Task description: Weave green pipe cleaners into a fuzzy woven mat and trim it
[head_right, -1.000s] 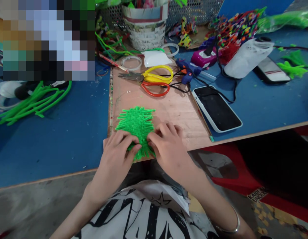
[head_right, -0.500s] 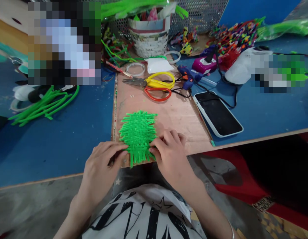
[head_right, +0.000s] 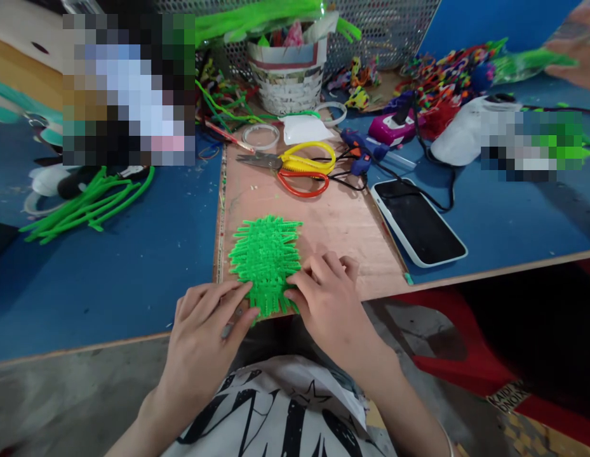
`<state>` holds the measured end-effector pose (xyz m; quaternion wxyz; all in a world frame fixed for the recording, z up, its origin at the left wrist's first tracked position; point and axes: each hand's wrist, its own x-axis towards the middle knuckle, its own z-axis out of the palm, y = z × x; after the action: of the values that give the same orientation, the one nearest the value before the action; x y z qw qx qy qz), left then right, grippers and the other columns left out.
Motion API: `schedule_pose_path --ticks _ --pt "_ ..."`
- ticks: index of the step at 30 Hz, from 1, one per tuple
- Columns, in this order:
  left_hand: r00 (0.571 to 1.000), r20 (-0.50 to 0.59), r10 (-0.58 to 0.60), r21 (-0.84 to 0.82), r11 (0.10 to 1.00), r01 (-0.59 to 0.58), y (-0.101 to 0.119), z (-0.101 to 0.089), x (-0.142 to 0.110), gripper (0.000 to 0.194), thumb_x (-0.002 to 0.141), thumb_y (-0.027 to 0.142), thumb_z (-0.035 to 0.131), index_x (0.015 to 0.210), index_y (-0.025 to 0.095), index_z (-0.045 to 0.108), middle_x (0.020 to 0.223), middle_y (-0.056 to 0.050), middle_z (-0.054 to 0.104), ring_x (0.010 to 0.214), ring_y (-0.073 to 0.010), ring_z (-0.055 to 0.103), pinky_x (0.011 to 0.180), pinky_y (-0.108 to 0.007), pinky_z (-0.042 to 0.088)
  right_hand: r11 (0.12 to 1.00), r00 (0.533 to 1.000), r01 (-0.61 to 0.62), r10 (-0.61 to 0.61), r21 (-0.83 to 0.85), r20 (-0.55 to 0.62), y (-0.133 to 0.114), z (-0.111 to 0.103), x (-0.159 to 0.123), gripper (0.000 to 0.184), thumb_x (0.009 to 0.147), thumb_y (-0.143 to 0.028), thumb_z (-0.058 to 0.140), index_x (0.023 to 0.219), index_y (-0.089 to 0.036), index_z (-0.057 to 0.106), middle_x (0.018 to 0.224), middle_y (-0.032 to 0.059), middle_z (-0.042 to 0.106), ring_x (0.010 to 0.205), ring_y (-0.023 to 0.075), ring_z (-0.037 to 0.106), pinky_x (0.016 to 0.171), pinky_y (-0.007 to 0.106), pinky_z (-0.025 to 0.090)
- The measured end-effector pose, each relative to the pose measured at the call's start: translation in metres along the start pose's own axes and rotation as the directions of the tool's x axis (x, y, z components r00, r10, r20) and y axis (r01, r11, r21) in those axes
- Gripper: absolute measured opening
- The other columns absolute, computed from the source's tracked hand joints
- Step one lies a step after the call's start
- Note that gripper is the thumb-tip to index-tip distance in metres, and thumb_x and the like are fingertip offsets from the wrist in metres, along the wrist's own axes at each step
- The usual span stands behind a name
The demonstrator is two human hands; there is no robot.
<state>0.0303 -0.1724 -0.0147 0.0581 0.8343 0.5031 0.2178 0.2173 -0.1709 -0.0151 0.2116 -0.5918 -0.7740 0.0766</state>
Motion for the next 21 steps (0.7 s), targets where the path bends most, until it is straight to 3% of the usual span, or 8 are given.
schedule_pose_path --ticks 5,10,15,21 --pt "0.997 0.028 -0.072 0.065 0.995 0.070 0.008 -0.002 0.008 0.018 0.084 0.027 0.057 0.097 0.016 0.063 0.097 -0.008 0.067 0.088 -0.0249 0.051 0.076 -0.041 0.041 0.999 0.998 -0.025 0.022 0.045 0.053 -0.002 -0.007 0.003 0.011 0.083 -0.019 0.054 0.087 -0.020 0.065 0.084 0.0042 0.059 0.084 0.0204 0.048 0.074 0.037 0.031" --pt "0.993 0.066 -0.093 0.055 0.994 0.089 0.010 -0.003 0.014 0.017 0.085 0.023 0.055 0.100 0.018 0.061 0.102 -0.007 0.067 0.091 -0.0252 0.051 0.077 -0.041 0.041 0.978 0.982 0.176 -0.183 0.110 0.054 0.005 -0.015 0.032 0.028 0.087 -0.013 0.045 0.102 -0.024 0.066 0.097 0.0065 0.060 0.095 0.0201 0.049 0.082 0.038 0.038" --pt "0.994 0.071 -0.080 0.047 0.996 0.076 0.008 -0.003 0.018 0.014 0.085 0.023 0.054 0.096 0.018 0.061 0.098 -0.007 0.066 0.089 -0.0251 0.050 0.075 -0.041 0.041 0.940 0.919 0.322 -0.339 0.110 0.201 0.020 0.004 0.059 0.033 0.089 -0.020 0.044 0.116 -0.030 0.061 0.133 0.0058 0.047 0.124 0.0235 0.037 0.099 0.046 0.035" --pt "0.995 0.071 -0.074 0.063 0.996 0.069 0.007 0.001 0.018 0.008 0.086 0.022 0.053 0.084 0.018 0.059 0.095 -0.007 0.065 0.085 -0.0244 0.049 0.074 -0.040 0.040 0.947 0.923 0.301 -0.319 0.111 0.213 0.022 0.015 0.059 0.036 0.091 -0.022 0.040 0.121 -0.034 0.057 0.140 0.0045 0.041 0.130 0.0244 0.033 0.101 0.048 0.036"
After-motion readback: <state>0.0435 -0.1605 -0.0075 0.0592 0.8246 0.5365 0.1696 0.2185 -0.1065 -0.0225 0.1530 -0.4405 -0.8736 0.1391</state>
